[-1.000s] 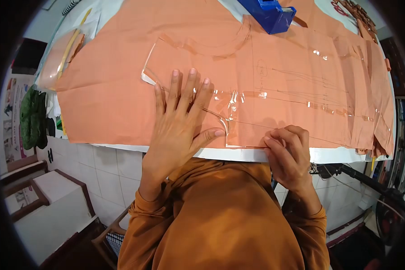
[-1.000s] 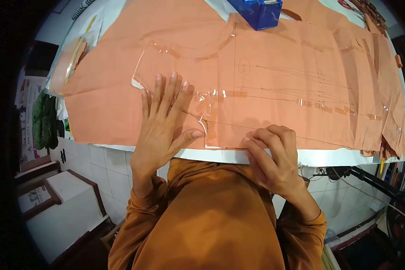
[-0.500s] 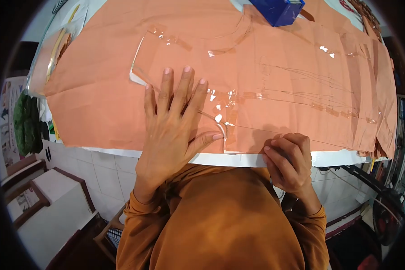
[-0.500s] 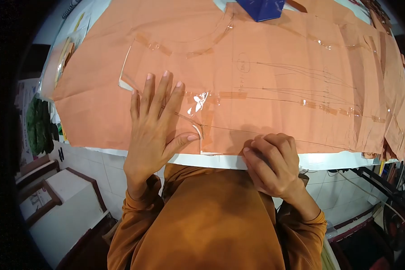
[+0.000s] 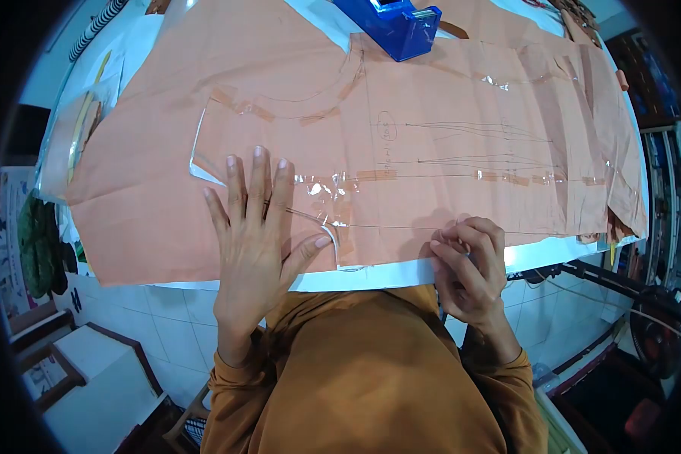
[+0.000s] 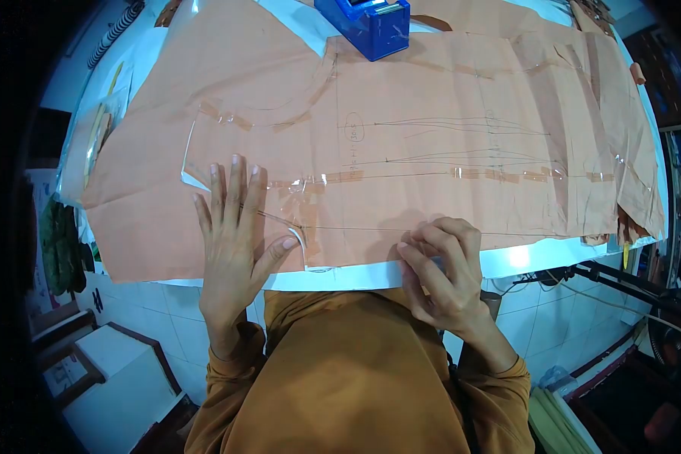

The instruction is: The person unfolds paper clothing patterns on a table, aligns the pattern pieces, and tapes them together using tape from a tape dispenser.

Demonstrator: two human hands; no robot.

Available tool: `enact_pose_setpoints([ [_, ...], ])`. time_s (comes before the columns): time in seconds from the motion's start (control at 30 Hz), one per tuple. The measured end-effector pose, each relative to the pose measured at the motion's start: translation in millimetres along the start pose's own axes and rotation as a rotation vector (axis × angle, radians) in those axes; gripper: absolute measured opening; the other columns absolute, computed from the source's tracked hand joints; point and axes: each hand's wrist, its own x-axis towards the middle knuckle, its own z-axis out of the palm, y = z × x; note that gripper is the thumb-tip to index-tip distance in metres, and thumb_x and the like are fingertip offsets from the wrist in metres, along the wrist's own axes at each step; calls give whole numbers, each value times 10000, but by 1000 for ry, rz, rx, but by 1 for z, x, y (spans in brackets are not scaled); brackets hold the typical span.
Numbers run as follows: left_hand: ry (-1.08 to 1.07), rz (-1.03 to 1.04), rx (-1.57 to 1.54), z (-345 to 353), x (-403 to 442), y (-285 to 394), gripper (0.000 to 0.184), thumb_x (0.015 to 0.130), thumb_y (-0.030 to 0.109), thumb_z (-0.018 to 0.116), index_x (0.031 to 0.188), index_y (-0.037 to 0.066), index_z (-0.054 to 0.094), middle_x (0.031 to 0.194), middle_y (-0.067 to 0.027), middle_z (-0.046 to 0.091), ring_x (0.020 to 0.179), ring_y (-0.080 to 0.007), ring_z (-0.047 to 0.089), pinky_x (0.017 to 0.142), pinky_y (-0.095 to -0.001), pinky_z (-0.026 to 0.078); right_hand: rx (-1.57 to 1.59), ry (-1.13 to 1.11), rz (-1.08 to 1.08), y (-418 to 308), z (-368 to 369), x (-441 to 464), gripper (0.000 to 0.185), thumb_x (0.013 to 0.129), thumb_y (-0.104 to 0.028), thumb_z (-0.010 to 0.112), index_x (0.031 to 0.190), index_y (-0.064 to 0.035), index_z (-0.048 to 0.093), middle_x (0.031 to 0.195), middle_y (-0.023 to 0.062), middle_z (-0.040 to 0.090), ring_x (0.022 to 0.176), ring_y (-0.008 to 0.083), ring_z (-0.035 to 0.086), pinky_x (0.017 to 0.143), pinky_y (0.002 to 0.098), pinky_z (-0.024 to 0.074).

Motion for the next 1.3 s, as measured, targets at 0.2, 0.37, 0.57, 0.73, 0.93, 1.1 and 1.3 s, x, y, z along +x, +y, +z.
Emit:
enact_pose_setpoints([
  [0.2, -8, -10, 47, 1, -1, -2, 880, 896, 646, 491, 1540, 87, 275, 1623, -164, 149, 1499, -404, 43, 1138, -655, 7, -13, -23, -48, 1, 5, -6, 377, 643, -27, 728, 1017, -12, 682, 1082, 149, 613, 1040, 360, 547, 821, 475, 462],
  [0.37, -25, -10, 32, -1, -2, -2, 874, 896, 638, 496, 1546, 101, 263, 1628, -161, 124, 1500, -404, 21, 1133, -666, 13, -68, -102, -142, -3, 3, -2, 379, 709, -143, 736, 1063, -19, 684, 1152, 130, 618, 1108, 373, 532, 867, 506, 437],
  [0.57, -43, -6, 28, -1, -1, -4, 889, 893, 653, 488, 1552, 108, 246, 1631, -160, 105, 1495, -423, -2, 1110, -701, 6, -83, -188, -169, -3, 0, 1, 417, 709, -206, 760, 1072, -20, 678, 1185, 123, 609, 1126, 378, 518, 886, 528, 416],
  [0.73, -30, -6, 26, 0, -1, -4, 888, 894, 649, 494, 1554, 113, 238, 1630, -161, 109, 1495, -422, -3, 1108, -705, 3, -46, -197, -165, -6, 0, 0, 456, 713, -249, 774, 1085, -8, 667, 1191, 142, 595, 1114, 383, 520, 878, 526, 420],
  [0.93, -18, -4, 22, 1, -2, -3, 883, 895, 636, 506, 1554, 113, 237, 1630, -160, 108, 1496, -417, -7, 1111, -703, 0, 39, -245, -204, -21, 7, 17, 487, 750, -258, 769, 1123, 24, 636, 1166, 156, 586, 1046, 346, 552, 875, 502, 429],
  [1.1, -22, -10, 15, 2, -4, -4, 884, 893, 637, 512, 1552, 114, 241, 1629, -167, 105, 1497, -415, -9, 1112, -704, 3, 50, -276, -228, -25, 15, 16, 516, 765, -263, 763, 1156, 40, 615, 1137, 166, 587, 990, 322, 563, 857, 486, 430],
  [1.3, 28, 29, 1, 3, -4, -6, 835, 894, 626, 521, 1531, 132, 305, 1600, -214, 170, 1475, -468, 51, 1091, -734, 33, 28, -285, -225, -28, 18, 13, 530, 779, -286, 758, 1167, 43, 611, 1121, 166, 589, 977, 316, 563, 836, 478, 428],
])
